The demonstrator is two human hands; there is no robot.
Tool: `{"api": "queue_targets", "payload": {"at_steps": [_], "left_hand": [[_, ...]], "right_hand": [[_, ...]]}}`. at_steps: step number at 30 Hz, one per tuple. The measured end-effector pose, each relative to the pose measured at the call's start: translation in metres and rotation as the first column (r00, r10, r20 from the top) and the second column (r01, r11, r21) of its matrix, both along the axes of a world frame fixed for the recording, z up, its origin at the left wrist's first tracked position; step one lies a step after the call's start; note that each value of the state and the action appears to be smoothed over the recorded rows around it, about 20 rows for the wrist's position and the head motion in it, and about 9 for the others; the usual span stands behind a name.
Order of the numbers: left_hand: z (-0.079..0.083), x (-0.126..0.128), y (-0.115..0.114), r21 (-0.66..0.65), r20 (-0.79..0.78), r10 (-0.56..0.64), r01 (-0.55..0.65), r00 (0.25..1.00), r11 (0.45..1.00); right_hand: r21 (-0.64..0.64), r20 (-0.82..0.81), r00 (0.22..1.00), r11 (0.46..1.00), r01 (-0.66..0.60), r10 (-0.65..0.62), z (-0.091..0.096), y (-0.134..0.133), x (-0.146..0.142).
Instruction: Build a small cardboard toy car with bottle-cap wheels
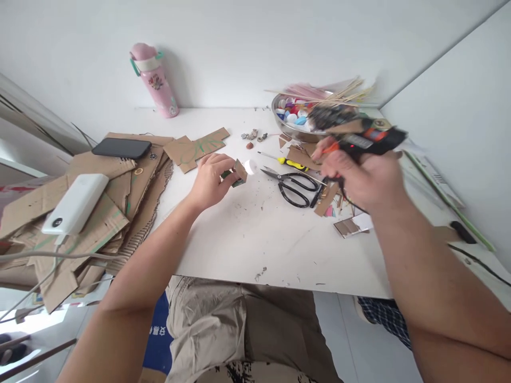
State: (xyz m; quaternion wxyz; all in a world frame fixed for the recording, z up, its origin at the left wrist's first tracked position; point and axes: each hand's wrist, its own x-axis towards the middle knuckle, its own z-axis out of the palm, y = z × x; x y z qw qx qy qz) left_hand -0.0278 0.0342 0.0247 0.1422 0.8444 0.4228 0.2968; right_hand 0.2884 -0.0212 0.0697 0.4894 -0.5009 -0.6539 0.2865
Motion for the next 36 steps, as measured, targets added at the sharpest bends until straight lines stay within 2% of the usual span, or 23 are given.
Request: {"api": "queue_targets", "payload": {"at_steps": [3, 6, 9, 15, 24, 31, 36], "left_hand": [[0.0, 0.001, -0.002, 0.01, 0.059, -0.016, 0.016, 0.998, 1.0], [0.001, 0.002, -0.006, 0.026, 0.094, -0.024, 0.021, 0.995, 0.999], [0.003, 0.005, -0.01, 0.032, 0.095, -0.034, 0.031, 0.995, 0.999], [0.008, 0.008, -0.013, 0.014, 0.086, -0.063, 0.062, 0.994, 0.998], [0.012, 0.009, -0.015, 0.014, 0.067, -0.098, 0.098, 0.993, 0.995], [0.011, 0.009, -0.015, 0.029, 0.086, -0.107, 0.105, 0.991, 0.994], [0.005, 0.009, -0.013, 0.085, 0.138, -0.133, 0.122, 0.981, 0.989]], "right_hand": [[-0.112, -0.124, 0.976, 0.974, -0.195, 0.181, -0.011, -0.012, -0.03], [-0.178, -0.215, 0.952, 0.949, -0.259, 0.219, -0.02, -0.022, -0.04], [-0.197, -0.24, 0.952, 0.951, -0.24, 0.19, -0.025, -0.028, -0.039], [-0.173, -0.118, 0.976, 0.965, -0.2, 0.181, -0.032, -0.033, -0.031], [-0.143, -0.08, 0.99, 0.982, -0.123, 0.112, -0.035, -0.035, -0.033], [-0.133, -0.049, 0.993, 0.984, -0.116, 0.111, -0.035, -0.036, -0.032], [-0.132, -0.053, 0.994, 0.986, -0.098, 0.092, -0.034, -0.036, -0.033]]}}
